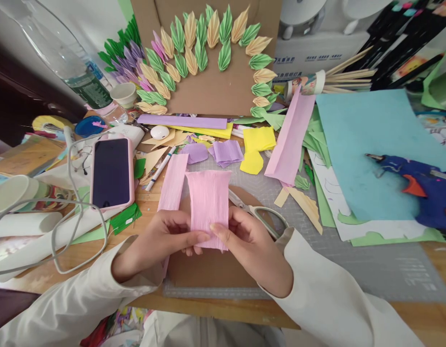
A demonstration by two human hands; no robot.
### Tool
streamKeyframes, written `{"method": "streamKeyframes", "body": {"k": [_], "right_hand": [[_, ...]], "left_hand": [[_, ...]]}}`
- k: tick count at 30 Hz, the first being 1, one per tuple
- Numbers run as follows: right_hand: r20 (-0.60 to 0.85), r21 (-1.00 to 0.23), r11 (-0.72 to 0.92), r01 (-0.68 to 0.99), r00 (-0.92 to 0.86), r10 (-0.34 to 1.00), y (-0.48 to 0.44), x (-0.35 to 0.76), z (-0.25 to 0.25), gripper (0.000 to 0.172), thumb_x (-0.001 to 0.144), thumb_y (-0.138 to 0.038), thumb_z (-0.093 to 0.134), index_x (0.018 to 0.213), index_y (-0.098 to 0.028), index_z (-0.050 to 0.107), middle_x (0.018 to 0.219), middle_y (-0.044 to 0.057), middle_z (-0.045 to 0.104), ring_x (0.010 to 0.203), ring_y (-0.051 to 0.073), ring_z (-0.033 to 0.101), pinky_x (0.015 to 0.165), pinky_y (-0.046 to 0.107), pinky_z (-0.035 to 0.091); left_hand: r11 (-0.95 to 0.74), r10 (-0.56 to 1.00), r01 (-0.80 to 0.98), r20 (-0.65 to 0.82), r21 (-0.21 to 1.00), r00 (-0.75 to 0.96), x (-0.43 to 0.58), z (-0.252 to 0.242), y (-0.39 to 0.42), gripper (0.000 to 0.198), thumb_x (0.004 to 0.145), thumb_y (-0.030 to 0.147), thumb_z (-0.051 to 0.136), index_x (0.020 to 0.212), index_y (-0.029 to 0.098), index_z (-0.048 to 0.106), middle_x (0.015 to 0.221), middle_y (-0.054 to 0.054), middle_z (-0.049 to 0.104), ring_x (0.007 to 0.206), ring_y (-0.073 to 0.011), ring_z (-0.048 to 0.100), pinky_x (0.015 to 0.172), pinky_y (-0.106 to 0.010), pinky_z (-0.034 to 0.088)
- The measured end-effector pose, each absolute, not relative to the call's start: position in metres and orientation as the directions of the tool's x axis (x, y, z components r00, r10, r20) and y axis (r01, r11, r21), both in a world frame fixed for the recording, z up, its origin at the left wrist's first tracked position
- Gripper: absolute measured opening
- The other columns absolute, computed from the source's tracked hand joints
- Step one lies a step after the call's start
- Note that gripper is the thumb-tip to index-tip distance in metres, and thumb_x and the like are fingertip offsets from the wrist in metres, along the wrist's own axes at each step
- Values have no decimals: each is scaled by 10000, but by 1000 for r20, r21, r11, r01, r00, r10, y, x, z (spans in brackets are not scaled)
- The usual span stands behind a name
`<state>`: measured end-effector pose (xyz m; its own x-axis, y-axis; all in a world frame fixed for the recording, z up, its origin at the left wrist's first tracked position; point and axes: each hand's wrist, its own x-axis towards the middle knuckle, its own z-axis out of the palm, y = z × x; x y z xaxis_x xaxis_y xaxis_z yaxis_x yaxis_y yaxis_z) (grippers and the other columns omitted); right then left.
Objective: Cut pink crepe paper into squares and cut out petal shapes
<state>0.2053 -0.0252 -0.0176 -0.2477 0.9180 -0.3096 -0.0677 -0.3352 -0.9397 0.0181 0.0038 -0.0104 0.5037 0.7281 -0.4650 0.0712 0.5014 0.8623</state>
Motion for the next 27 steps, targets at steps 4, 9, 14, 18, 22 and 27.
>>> {"method": "streamKeyframes", "body": {"k": [4, 9, 14, 18, 22, 27], "right_hand": [[-378, -919, -395, 10, -315, 871, -25, 205, -11, 229, 897, -415, 574, 930, -188, 582, 634, -30, 566, 502, 77, 501, 444, 181, 428], [-385, -914, -401, 58, -435, 814, -26, 204, -7, 182, 892, -359, 562, 933, -182, 542, 683, -24, 562, 539, 81, 535, 477, 184, 447], [-438, -891, -427, 152, -529, 727, -33, 203, -12, 177, 907, -339, 529, 837, -178, 509, 664, -22, 558, 541, 87, 531, 487, 196, 430], [-410, -907, -388, 165, -559, 720, -31, 203, -11, 114, 907, -284, 517, 868, -177, 523, 645, -40, 527, 520, 83, 498, 481, 204, 404], [-407, -910, -372, 181, -558, 724, -27, 203, -11, 89, 898, -260, 512, 863, -178, 513, 641, -38, 532, 511, 87, 489, 487, 216, 409], [-405, -914, -352, 204, -545, 735, -25, 205, -11, 109, 895, -274, 509, 853, -173, 514, 656, -29, 534, 535, 94, 521, 516, 222, 438]], "left_hand": [[466, 737, 76, -434, 882, 518, 17, -9, 3, 184, 777, 282, 723, 707, 116, 689, 581, -3, 661, 512, -81, 593, 502, -176, 473], [323, 816, 34, -297, 946, 497, 17, -6, 1, 213, 850, 308, 636, 765, 122, 693, 696, -16, 664, 611, -91, 571, 595, -200, 469], [258, 863, 55, -255, 965, 436, 16, -2, 2, 289, 830, 344, 661, 640, 138, 591, 579, 37, 491, 531, -67, 423, 483, -182, 358], [259, 869, 90, -273, 962, 412, 15, 0, 2, 335, 841, 336, 651, 578, 133, 604, 537, 31, 491, 493, -67, 411, 447, -192, 324], [416, 816, 0, -373, 910, 443, 13, 0, 3, 259, 873, 362, 625, 839, 139, 753, 770, -59, 719, 716, -162, 650, 654, -251, 502], [614, 747, -318, -401, 722, 531, 13, 0, 3, 302, 932, 341, 555, 1095, 141, 713, 1120, -117, 725, 1026, -236, 675, 956, -372, 498]]}}
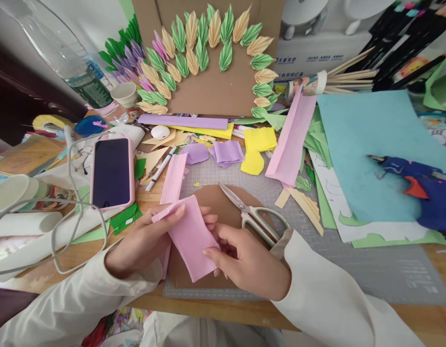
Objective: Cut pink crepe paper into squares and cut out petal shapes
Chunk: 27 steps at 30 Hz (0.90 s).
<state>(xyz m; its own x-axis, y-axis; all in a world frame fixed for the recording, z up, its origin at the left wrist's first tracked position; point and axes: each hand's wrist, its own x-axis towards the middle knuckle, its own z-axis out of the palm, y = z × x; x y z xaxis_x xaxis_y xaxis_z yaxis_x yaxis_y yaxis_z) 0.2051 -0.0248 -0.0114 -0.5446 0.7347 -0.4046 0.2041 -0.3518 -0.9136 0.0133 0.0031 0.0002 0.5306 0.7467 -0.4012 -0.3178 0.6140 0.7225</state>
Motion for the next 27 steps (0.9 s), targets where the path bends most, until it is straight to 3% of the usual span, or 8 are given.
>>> {"method": "streamKeyframes", "body": {"k": [7, 10, 14, 17, 19, 21, 24, 27], "right_hand": [[-380, -925, -305, 226, -553, 742, -21, 210, -6, 174, 909, -301, 508, 778, -187, 492, 646, -39, 506, 541, 86, 527, 517, 211, 434], [-404, -915, -320, 247, -544, 736, -20, 213, -6, 197, 910, -328, 514, 768, -193, 490, 649, -35, 519, 552, 88, 539, 526, 213, 444], [-447, -894, -369, 254, -546, 708, -19, 220, -3, 218, 889, -368, 552, 774, -189, 505, 629, -26, 539, 546, 98, 558, 490, 206, 439], [-523, -845, -466, 262, -583, 621, -16, 230, 1, 236, 865, -399, 590, 795, -183, 528, 651, -17, 568, 520, 91, 561, 449, 188, 428], [-576, -804, -512, 302, -609, 545, -12, 235, 6, 221, 852, -387, 606, 809, -178, 549, 668, -19, 577, 503, 78, 551, 438, 177, 415], [-606, -780, -517, 352, -629, 487, -9, 238, 11, 189, 840, -349, 618, 802, -173, 563, 652, -32, 562, 498, 69, 542, 447, 171, 410], [-620, -770, -492, 406, -657, 429, -6, 240, 16, 160, 826, -304, 626, 763, -171, 564, 607, -44, 544, 502, 71, 537, 459, 171, 408], [-640, -761, -470, 448, -640, 426, -5, 242, 17, 178, 829, -322, 629, 761, -170, 564, 618, -37, 543, 518, 80, 547, 465, 178, 404]], "left_hand": [[692, 690, -541, -219, 478, 690, 12, 3, 13, 365, 955, 204, 425, 1244, 90, 617, 1302, -133, 631, 1232, -242, 571, 1054, -360, 439], [701, 683, -557, -195, 445, 704, 11, 3, 17, 411, 954, 262, 385, 1250, 92, 614, 1323, -122, 616, 1275, -243, 533, 1085, -361, 405], [699, 674, -508, -226, 504, 703, 11, 2, 17, 460, 965, 372, 347, 1253, 139, 619, 1355, -95, 594, 1327, -257, 474, 1112, -393, 362], [618, 709, -431, -229, 657, 667, 9, 2, 16, 474, 954, 449, 382, 1245, 171, 633, 1355, -83, 595, 1337, -267, 457, 1114, -396, 341], [499, 757, -328, -219, 802, 616, 7, 2, 15, 489, 923, 517, 443, 1178, 171, 676, 1243, -92, 666, 1240, -276, 542, 1044, -373, 404], [395, 780, -148, -246, 907, 575, 6, 2, 14, 437, 886, 528, 523, 985, 159, 735, 948, -80, 730, 939, -234, 651, 812, -310, 502], [303, 771, 100, -306, 948, 559, 6, 4, 14, 392, 885, 422, 577, 621, 139, 642, 556, 9, 525, 525, -101, 458, 475, -215, 345], [204, 800, 163, -260, 965, 541, 7, 7, 14, 404, 900, 359, 558, 566, 134, 587, 529, 32, 421, 502, -78, 346, 452, -217, 260]]}}
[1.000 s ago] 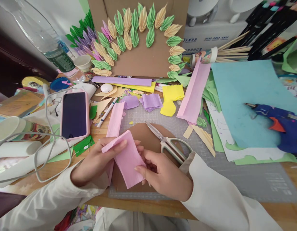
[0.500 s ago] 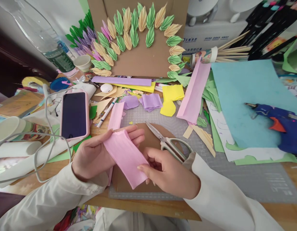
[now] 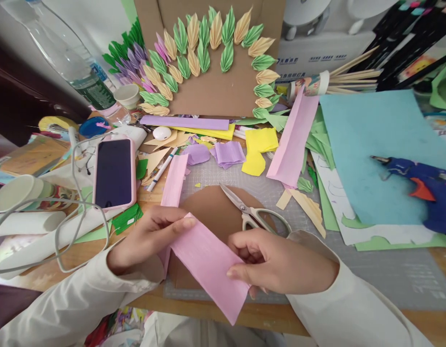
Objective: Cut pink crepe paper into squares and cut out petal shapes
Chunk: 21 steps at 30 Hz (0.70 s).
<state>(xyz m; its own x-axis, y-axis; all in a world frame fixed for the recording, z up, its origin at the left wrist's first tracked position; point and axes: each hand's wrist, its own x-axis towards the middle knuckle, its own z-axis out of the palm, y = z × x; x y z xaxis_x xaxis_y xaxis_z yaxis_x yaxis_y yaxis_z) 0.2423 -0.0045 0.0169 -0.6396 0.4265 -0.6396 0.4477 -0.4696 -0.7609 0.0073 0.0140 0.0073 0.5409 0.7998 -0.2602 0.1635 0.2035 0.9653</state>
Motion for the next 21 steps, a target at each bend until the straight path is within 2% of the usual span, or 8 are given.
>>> {"method": "streamKeyframes", "body": {"k": [3, 7, 11, 13, 15, 18, 19, 21], "right_hand": [[-658, -749, -450, 486, -625, 421, -3, 246, 16, 231, 835, -391, 622, 789, -174, 559, 657, -25, 545, 555, 94, 566, 484, 190, 417], [-666, -743, -427, 515, -627, 403, -3, 248, 16, 235, 857, -403, 581, 785, -186, 528, 665, -27, 531, 581, 102, 579, 509, 199, 427], [-637, -769, -402, 496, -637, 434, -5, 243, 16, 247, 834, -343, 598, 684, -197, 466, 603, -48, 498, 533, 93, 556, 479, 192, 393], [-616, -786, -407, 466, -651, 444, -7, 240, 15, 289, 812, -320, 625, 637, -197, 430, 577, -55, 480, 510, 88, 546, 467, 190, 382], [-606, -791, -431, 435, -656, 450, -8, 238, 14, 299, 807, -325, 636, 635, -195, 429, 587, -57, 474, 509, 86, 550, 468, 191, 390], [-614, -783, -473, 404, -626, 480, -9, 236, 13, 255, 821, -366, 626, 705, -193, 479, 619, -51, 500, 502, 80, 542, 462, 191, 400], [-618, -780, -483, 399, -618, 487, -9, 236, 13, 242, 828, -378, 616, 731, -194, 493, 620, -49, 511, 492, 76, 531, 452, 188, 393], [-623, -777, -487, 399, -604, 497, -8, 236, 14, 226, 841, -388, 600, 763, -196, 509, 615, -45, 528, 484, 72, 515, 440, 183, 382]], "left_hand": [[197, 825, 147, -245, 969, 510, 7, 8, 12, 319, 897, 339, 572, 683, 134, 689, 600, -2, 546, 570, -106, 457, 507, -225, 340], [361, 824, 8, -323, 933, 465, 7, 2, 4, 240, 872, 335, 628, 786, 155, 762, 736, -50, 704, 705, -151, 606, 623, -230, 455], [513, 825, -200, -416, 835, 382, 9, -3, 6, 269, 872, 361, 624, 771, 152, 760, 668, -54, 724, 614, -133, 634, 581, -206, 488], [463, 875, -296, -375, 836, 307, 8, -4, 13, 294, 877, 386, 607, 776, 148, 745, 649, -52, 722, 536, -114, 610, 541, -202, 490], [376, 921, -343, -306, 861, 241, 7, -4, 19, 300, 890, 398, 583, 809, 151, 733, 767, -70, 746, 616, -130, 647, 572, -210, 510], [340, 923, -282, -261, 897, 282, 6, -4, 19, 393, 919, 483, 498, 960, 165, 725, 986, -103, 735, 864, -192, 672, 719, -263, 537], [316, 920, -228, -238, 921, 312, 6, -4, 17, 414, 912, 509, 497, 978, 167, 720, 985, -100, 729, 880, -198, 662, 741, -270, 530], [251, 906, -74, -207, 965, 369, 6, -2, 13, 400, 890, 511, 538, 840, 156, 713, 789, -62, 702, 729, -162, 633, 644, -238, 502]]}}
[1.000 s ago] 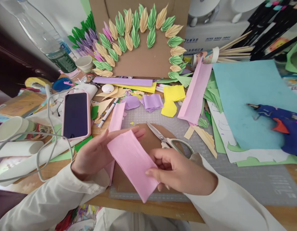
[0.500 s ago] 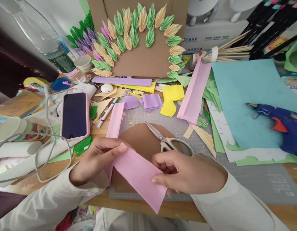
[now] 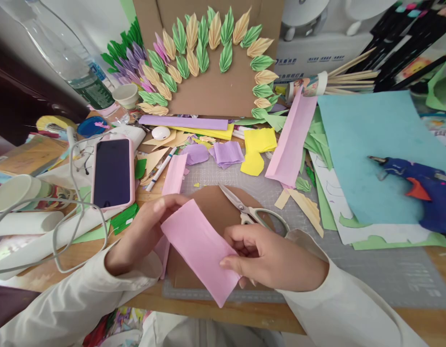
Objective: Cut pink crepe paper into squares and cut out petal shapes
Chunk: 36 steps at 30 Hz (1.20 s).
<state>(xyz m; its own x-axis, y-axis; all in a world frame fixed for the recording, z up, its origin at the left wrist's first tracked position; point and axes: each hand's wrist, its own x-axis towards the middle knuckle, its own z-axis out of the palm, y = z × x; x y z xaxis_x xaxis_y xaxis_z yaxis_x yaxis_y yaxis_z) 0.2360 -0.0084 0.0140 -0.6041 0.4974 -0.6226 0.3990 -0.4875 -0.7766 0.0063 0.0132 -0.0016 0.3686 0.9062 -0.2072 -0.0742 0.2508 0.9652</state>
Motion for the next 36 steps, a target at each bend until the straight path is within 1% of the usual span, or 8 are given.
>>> {"method": "streamKeyframes", "body": {"k": [2, 5, 10, 14, 18, 23, 28, 36], "right_hand": [[-615, -784, -477, 398, -604, 507, -7, 235, 15, 233, 844, -397, 598, 756, -198, 513, 606, -39, 543, 490, 77, 517, 436, 184, 388], [-583, -809, -452, 376, -609, 538, -5, 235, 17, 285, 838, -431, 606, 709, -202, 495, 590, -33, 556, 493, 87, 527, 436, 193, 405], [-538, -840, -434, 326, -612, 580, -4, 235, 19, 337, 833, -472, 604, 674, -210, 463, 572, -35, 549, 478, 82, 520, 431, 192, 414], [-511, -854, -456, 251, -573, 640, -8, 233, 15, 309, 818, -446, 632, 694, -202, 490, 578, -39, 546, 480, 79, 530, 423, 182, 411], [-464, -875, -468, 123, -490, 738, -13, 225, 6, 266, 819, -436, 643, 790, -189, 548, 599, -39, 545, 487, 75, 522, 419, 176, 400], [-426, -887, -460, 38, -451, 784, -18, 214, -3, 304, 849, -471, 617, 911, -176, 582, 626, -35, 539, 484, 75, 498, 410, 182, 401], [-277, -952, -306, 3, -429, 860, -22, 214, -6, 252, 887, -444, 580, 898, -196, 623, 759, 12, 594, 699, 134, 589, 612, 240, 512], [-183, -983, -183, 26, -296, 938, -27, 219, -13, 283, 880, -369, 608, 668, -203, 519, 511, -60, 478, 398, 62, 418, 358, 179, 319]], "left_hand": [[187, 894, 86, -206, 979, 397, 6, 2, 10, 425, 891, 460, 560, 604, 151, 613, 536, 1, 563, 500, -100, 516, 463, -196, 399], [27, 914, 218, -112, 976, 391, 4, 8, 10, 496, 917, 388, 533, 476, 171, 465, 396, 36, 440, 367, -64, 401, 368, -186, 284], [-210, 941, 294, 111, 932, 320, 2, 9, 11, 404, 891, 290, 590, 502, 180, 582, 378, 36, 490, 357, -70, 443, 392, -191, 328], [-9, 971, 117, -19, 993, 238, 2, 1, 13, 348, 889, 435, 574, 691, 176, 696, 429, 28, 539, 342, -77, 444, 359, -190, 335], [263, 874, -152, -168, 953, 457, 5, -7, 14, 520, 864, 633, 473, 855, 152, 670, 570, -2, 605, 396, -86, 496, 379, -188, 398], [303, 741, 131, -319, 944, 591, 15, -5, 1, 400, 869, 471, 583, 645, 139, 582, 489, 9, 543, 398, -64, 475, 392, -161, 367], [301, 674, 139, -314, 943, 668, 13, -4, -2, 409, 902, 413, 541, 590, 149, 561, 453, 22, 506, 373, -56, 428, 375, -165, 324], [344, 675, 57, -289, 937, 679, 11, -3, 3, 472, 920, 394, 521, 518, 146, 518, 410, 35, 467, 345, -42, 378, 349, -166, 257]]}}
